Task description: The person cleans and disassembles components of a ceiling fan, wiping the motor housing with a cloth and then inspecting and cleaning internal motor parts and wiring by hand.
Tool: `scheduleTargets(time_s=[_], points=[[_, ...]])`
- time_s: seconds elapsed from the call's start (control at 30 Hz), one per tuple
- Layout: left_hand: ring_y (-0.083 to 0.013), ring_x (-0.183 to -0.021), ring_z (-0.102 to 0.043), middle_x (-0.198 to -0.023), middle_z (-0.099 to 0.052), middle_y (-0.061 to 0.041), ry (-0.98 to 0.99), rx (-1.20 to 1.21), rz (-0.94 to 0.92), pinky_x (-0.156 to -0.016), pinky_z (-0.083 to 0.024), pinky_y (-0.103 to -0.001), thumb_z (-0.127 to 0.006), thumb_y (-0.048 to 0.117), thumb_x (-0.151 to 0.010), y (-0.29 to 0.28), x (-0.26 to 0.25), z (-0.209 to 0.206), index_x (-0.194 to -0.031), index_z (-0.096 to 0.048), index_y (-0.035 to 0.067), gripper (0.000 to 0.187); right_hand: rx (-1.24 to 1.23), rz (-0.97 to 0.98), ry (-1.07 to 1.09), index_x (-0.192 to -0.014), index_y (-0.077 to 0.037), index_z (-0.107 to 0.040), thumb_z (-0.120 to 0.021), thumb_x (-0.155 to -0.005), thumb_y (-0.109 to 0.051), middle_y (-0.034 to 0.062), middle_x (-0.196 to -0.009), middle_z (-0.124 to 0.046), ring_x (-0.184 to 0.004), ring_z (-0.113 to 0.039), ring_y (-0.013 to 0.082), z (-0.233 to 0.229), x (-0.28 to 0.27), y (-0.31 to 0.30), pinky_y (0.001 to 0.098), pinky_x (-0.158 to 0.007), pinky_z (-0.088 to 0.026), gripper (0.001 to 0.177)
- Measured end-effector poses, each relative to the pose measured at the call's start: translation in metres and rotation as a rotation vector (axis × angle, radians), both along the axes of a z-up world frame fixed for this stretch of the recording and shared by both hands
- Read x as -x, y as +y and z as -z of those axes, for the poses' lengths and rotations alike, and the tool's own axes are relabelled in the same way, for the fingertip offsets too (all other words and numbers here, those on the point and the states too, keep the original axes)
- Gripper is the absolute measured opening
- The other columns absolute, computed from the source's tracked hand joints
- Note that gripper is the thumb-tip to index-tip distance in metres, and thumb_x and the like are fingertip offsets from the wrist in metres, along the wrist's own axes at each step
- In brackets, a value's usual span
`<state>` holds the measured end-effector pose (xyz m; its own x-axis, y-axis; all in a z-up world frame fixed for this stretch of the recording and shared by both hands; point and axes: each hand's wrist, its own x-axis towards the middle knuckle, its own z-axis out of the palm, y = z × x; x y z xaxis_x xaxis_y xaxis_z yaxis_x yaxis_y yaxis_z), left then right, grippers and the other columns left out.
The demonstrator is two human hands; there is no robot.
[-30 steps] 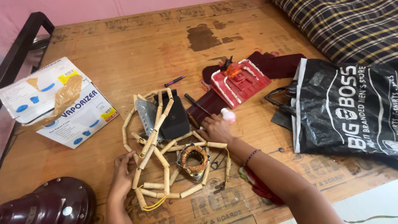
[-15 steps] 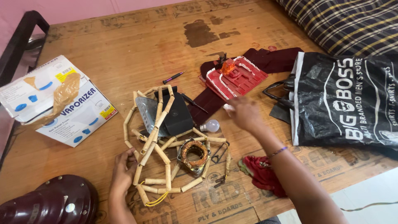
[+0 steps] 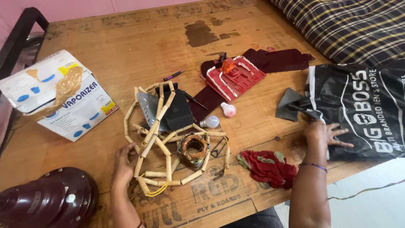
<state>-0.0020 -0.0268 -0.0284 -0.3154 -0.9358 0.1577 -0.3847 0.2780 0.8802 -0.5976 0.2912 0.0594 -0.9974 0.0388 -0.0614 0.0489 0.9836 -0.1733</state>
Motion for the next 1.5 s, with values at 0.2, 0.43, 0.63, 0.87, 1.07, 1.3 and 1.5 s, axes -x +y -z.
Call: scheduleTargets(time_s=[0.2, 0.43, 0.63, 0.87, 1.07, 1.3, 1.5], points=[[-0.0233, -0.107, -0.061, -0.122, -0.055, -0.014, 0.003, 0.037, 0.006, -0.096, -0.051, -0.035, -0.071, -0.005, -0.084, -0.001, 0.000, 0.005, -0.132, -0.064, 0.005, 0.050, 0.147, -0.271, 0.013, -0.133, -0.027, -0.068, -0.071, -0.086, -0.051, 0.0167, -0.162, -0.030, -0.151, -0.017, 0.0410, 0.016, -0.038, 0.007, 0.0761, -0.112, -0.009, 0.053], [-0.0220, -0.107, -0.060, -0.124, -0.052, -0.012, 0.046, -0.022, -0.008, -0.096, -0.053, -0.033, -0.070, -0.008, -0.083, 0.002, 0.003, -0.002, -0.132, -0.064, 0.005, 0.051, 0.125, -0.680, 0.053, -0.157, -0.015, -0.038, -0.069, -0.083, -0.054, 0.0205, -0.163, -0.026, -0.146, -0.022, 0.0385, 0.062, -0.049, -0.041, 0.0657, -0.113, -0.016, 0.089], [-0.0210, -0.106, -0.060, -0.123, -0.051, -0.011, 0.033, -0.049, -0.025, -0.093, -0.053, -0.033, -0.071, -0.007, -0.084, 0.004, 0.005, -0.007, -0.131, -0.064, 0.006, 0.049, 0.018, -0.824, 0.109, -0.153, -0.020, -0.043, -0.055, -0.097, -0.057, 0.0147, -0.162, -0.038, -0.153, -0.030, 0.0348, 0.046, -0.078, -0.049, 0.0668, -0.122, -0.020, 0.068], [-0.0218, -0.106, -0.060, -0.125, -0.052, -0.011, 0.004, 0.040, -0.018, -0.094, -0.052, -0.033, -0.071, -0.009, -0.084, 0.001, 0.003, 0.000, -0.131, -0.065, 0.005, 0.049, 0.036, -0.701, 0.090, -0.156, -0.020, -0.039, -0.054, -0.097, -0.061, 0.0236, -0.161, -0.032, -0.150, -0.028, 0.0420, 0.038, -0.046, -0.054, 0.0641, -0.117, -0.025, 0.074], [-0.0210, -0.105, -0.062, -0.125, -0.052, -0.013, 0.075, 0.053, 0.003, -0.093, -0.054, -0.033, -0.068, -0.007, -0.085, -0.009, 0.004, 0.021, -0.132, -0.063, 0.002, 0.048, 0.077, -0.992, -0.022, -0.159, -0.021, -0.032, -0.048, -0.102, -0.060, 0.0204, -0.162, -0.028, -0.146, -0.018, 0.0498, 0.029, -0.066, -0.074, 0.0650, -0.116, -0.019, 0.071], [-0.0228, -0.096, -0.065, -0.109, -0.063, -0.012, -0.007, 0.277, -0.079, -0.087, -0.053, -0.034, -0.069, -0.006, -0.087, -0.001, 0.003, 0.003, -0.122, -0.070, 0.001, 0.036, 0.088, -0.793, 0.119, -0.145, -0.029, -0.051, -0.062, -0.093, -0.046, 0.0131, -0.158, -0.041, -0.144, -0.035, 0.0390, -0.018, -0.191, 0.008, 0.0748, -0.102, -0.029, 0.056], [-0.0180, -0.088, -0.067, -0.098, -0.069, -0.006, 0.264, 0.280, -0.508, -0.077, -0.052, -0.028, -0.061, -0.005, -0.100, 0.047, 0.030, -0.095, -0.109, -0.072, 0.003, 0.016, 0.098, -0.833, 0.204, -0.136, -0.023, -0.062, -0.064, -0.089, -0.026, 0.0100, -0.149, -0.052, -0.135, -0.044, 0.0378, 0.001, -0.256, 0.031, 0.0635, -0.098, -0.038, 0.047]])
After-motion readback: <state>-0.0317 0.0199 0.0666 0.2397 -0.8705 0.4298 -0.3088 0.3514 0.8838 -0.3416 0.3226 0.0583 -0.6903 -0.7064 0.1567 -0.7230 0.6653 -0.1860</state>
